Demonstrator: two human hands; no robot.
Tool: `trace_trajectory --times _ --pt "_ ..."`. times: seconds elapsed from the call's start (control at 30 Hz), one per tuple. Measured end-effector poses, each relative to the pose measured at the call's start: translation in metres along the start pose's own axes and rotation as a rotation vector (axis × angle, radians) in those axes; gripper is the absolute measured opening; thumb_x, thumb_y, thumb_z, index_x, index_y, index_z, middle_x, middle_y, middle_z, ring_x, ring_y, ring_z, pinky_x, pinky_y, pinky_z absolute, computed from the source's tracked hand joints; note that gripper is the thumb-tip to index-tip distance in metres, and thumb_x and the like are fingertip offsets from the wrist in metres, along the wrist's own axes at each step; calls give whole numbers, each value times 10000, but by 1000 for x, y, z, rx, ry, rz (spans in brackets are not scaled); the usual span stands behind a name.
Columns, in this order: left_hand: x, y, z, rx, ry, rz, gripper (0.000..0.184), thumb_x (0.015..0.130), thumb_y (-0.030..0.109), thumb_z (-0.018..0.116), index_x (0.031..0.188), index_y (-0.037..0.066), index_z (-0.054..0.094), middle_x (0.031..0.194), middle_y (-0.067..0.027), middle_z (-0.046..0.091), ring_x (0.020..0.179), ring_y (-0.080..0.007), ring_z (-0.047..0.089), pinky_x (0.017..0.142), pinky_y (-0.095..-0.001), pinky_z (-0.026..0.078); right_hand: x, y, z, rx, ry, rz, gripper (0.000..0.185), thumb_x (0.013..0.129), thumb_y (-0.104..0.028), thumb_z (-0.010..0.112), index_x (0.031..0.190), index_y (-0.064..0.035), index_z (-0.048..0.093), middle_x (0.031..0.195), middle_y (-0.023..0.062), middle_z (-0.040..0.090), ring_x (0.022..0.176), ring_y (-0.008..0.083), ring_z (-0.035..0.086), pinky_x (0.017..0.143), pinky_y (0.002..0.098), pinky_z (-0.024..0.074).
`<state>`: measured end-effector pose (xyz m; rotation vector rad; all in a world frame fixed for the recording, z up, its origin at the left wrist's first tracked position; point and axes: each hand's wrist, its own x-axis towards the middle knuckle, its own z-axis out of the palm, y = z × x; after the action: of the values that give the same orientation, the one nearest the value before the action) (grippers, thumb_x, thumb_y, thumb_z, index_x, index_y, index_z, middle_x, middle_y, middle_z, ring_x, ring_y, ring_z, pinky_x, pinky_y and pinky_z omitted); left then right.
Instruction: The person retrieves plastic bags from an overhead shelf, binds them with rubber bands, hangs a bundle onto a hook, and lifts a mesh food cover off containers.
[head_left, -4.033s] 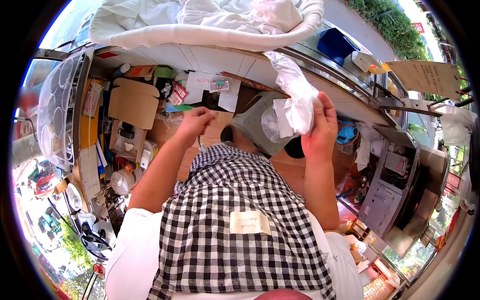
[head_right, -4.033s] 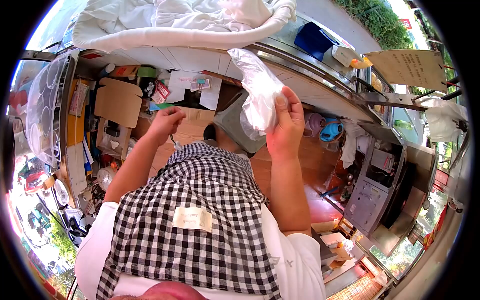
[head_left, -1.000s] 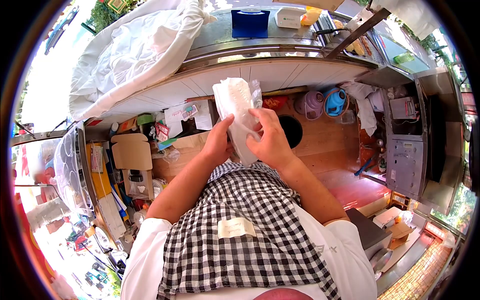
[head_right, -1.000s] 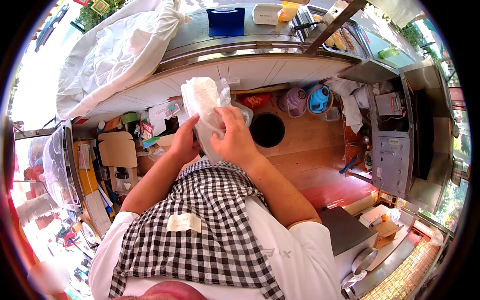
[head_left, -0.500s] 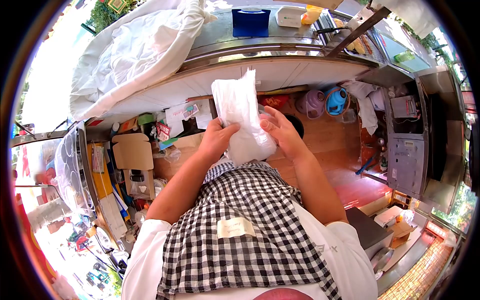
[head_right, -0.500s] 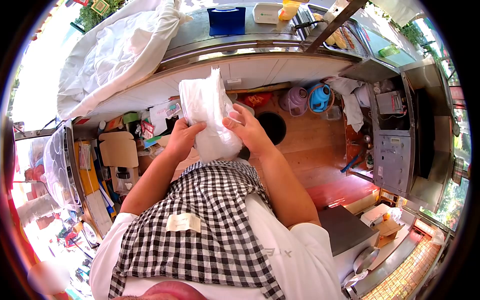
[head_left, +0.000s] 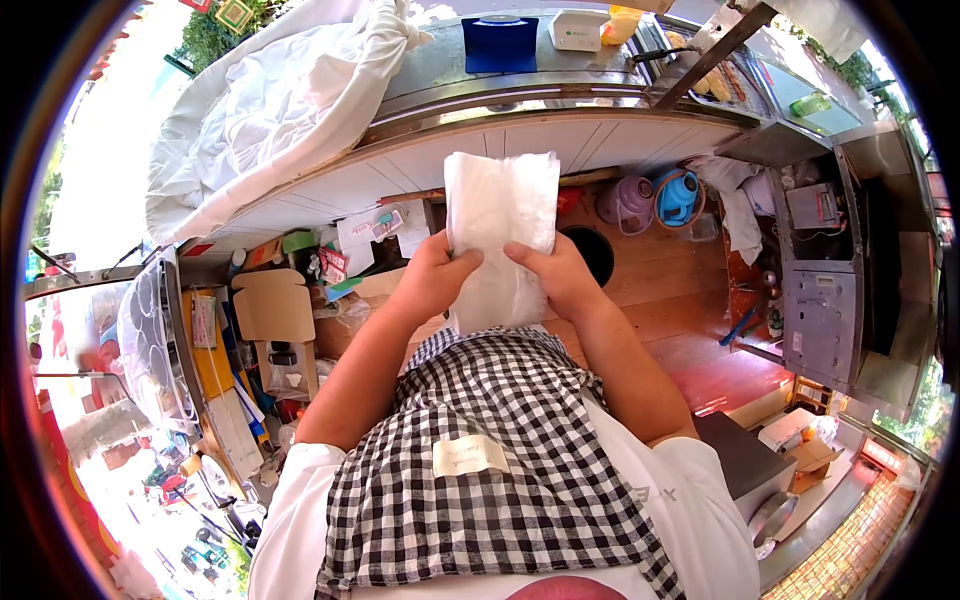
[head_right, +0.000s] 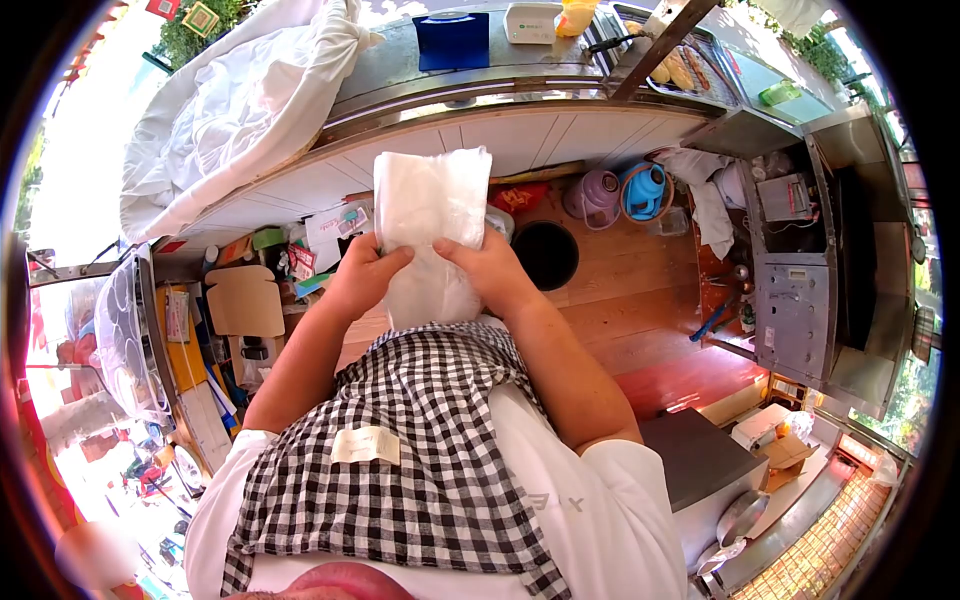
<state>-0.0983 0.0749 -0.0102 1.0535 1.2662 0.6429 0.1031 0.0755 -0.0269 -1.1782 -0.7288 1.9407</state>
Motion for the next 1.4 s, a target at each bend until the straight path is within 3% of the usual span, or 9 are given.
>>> trace_trajectory --times 0.13,0.23,0.37,0.47,0.6,0.77,0.97,1.17,1.4 --pt "0 5 -9 -143 78 -139 389 909 175 670 1222 -42 588 1012 -104 672 835 -155 648 733 -296 530 0 3 -6 94 21 -70 388 921 -104 664 1272 28 566 1185 139 655 1036 215 647 886 349 532" --pt "7 -4 -8 -128 312 35 443 875 188 723 1230 -27 567 1037 -68 625 703 -86 575 615 -240 480 -2 1 -8 98 45 -119 376 940 -102 640 1278 40 559 1198 144 649 1041 226 647 890 361 538" --pt "-5 2 -5 166 599 443 385 798 96 778 1127 32 591 1017 -47 613 582 -27 399 499 -209 359 -8 -7 -4 124 88 -185 375 936 -88 640 1280 37 558 1198 138 649 1042 226 647 891 363 538" --pt "-16 19 -3 536 464 939 346 826 47 750 1131 19 588 909 -31 597 542 -18 386 497 -195 332 -12 -13 0 111 121 -205 372 932 -77 641 1280 28 560 1192 128 650 1045 221 645 894 359 536" --pt "-16 40 19 455 446 536 323 821 131 765 1108 37 652 951 -40 640 592 -50 438 542 -209 363 -15 -14 6 106 157 -273 335 926 -72 638 1237 39 580 1136 118 674 994 185 650 865 316 520" --pt "-6 28 15 443 252 285 498 790 249 811 1209 56 622 1056 -27 648 759 -54 534 601 -236 412 -20 -13 2 18 170 -287 313 925 -62 624 1225 22 593 1117 106 678 976 169 647 848 305 516" --pt "10 10 20 214 246 149 506 804 219 800 1208 8 578 1049 -70 637 646 -56 502 563 -228 412 -22 -11 -2 11 161 -273 318 932 -58 617 1237 28 589 1135 111 673 999 176 646 867 316 524" --pt "13 13 20 -163 91 -218 410 850 211 759 1165 12 589 916 -30 618 610 -62 477 527 -231 390 -23 -10 -8 16 185 -262 324 932 -51 615 1243 35 583 1143 116 670 1005 187 648 863 325 533" --pt "11 15 29 -554 100 -188 202 924 141 673 1075 26 604 715 46 496 515 -39 329 452 -232 234 -21 -8 -14 77 176 -265 337 934 -61 612 1256 34 574 1155 123 663 1005 193 651 863 329 537"
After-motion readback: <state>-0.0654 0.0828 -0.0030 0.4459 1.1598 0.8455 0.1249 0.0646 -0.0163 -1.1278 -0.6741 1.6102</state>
